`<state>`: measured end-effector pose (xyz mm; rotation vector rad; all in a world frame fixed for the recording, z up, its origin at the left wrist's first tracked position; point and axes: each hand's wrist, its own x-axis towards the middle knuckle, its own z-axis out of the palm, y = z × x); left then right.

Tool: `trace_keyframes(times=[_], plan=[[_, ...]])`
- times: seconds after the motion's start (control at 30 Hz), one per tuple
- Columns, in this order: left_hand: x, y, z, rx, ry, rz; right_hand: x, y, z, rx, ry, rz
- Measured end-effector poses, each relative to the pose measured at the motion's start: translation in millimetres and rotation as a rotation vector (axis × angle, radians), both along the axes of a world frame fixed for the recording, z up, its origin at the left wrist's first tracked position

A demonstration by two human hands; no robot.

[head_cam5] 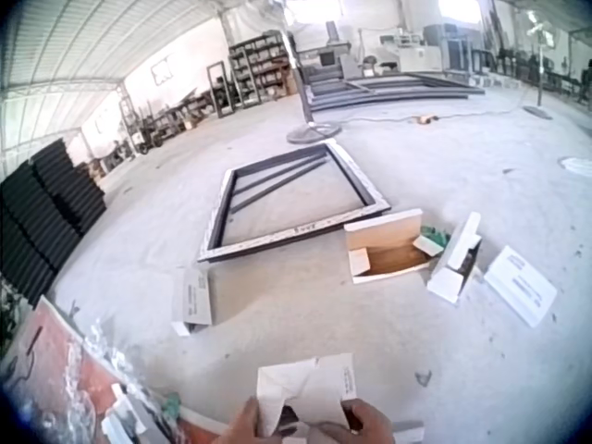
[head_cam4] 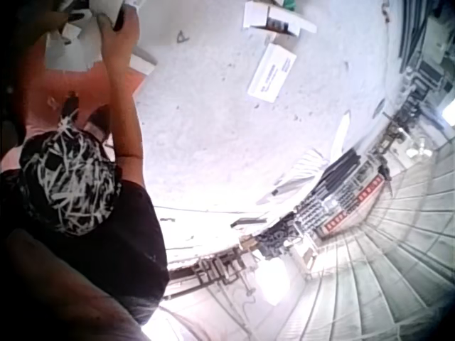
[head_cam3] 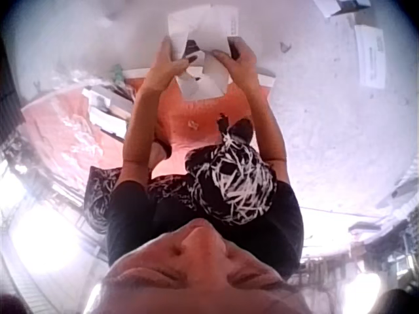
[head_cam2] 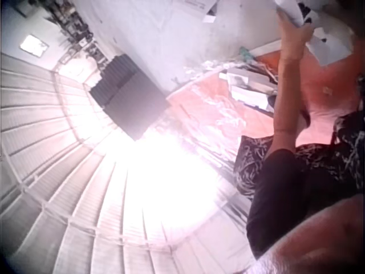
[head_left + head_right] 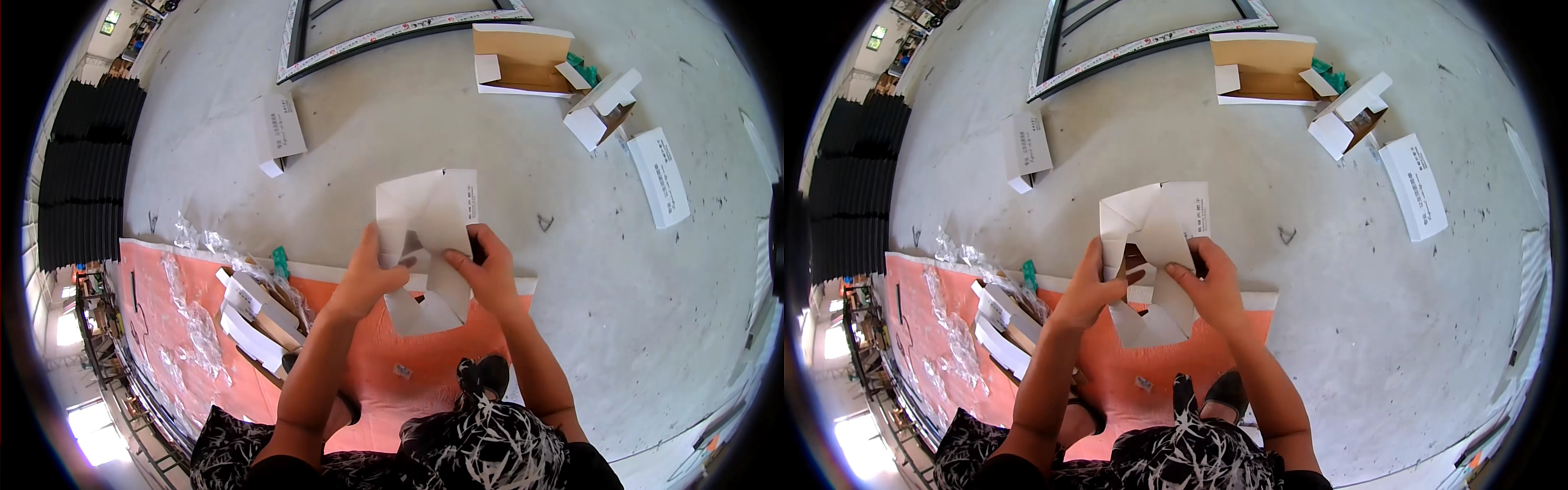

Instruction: The person picks up and unfolds several white cardboard boxes by hand on a workshop floor, setting them down after each is opened.

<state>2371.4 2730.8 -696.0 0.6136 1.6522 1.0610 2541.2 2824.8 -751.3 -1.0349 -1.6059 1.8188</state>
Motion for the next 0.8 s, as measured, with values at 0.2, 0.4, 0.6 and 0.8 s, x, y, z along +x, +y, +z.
trace_keyframes(times=[0.2, 0.4, 0.6, 0.8], plan=[[0.9, -2.9, 8.9, 0.165, -0.541, 0.047, 5.8, 12.5, 0.2, -0.106, 0.031, 0.009], [40.4, -3.2, -16.4, -0.049, -0.056, 0.066, -16.2, -7.6, 27.0, 0.774, -0.496, 0.013], [23.6, -4.3, -27.7, 0.130, -0.149, 0.207, 4.0, 26.3, 40.9, -0.066, -0.033, 0.124], [-4.4, -3.7, -7.1, 0.264, -0.432, 0.209, 31.6, 40.5, 29.4, -0.662, 0.410, 0.095]])
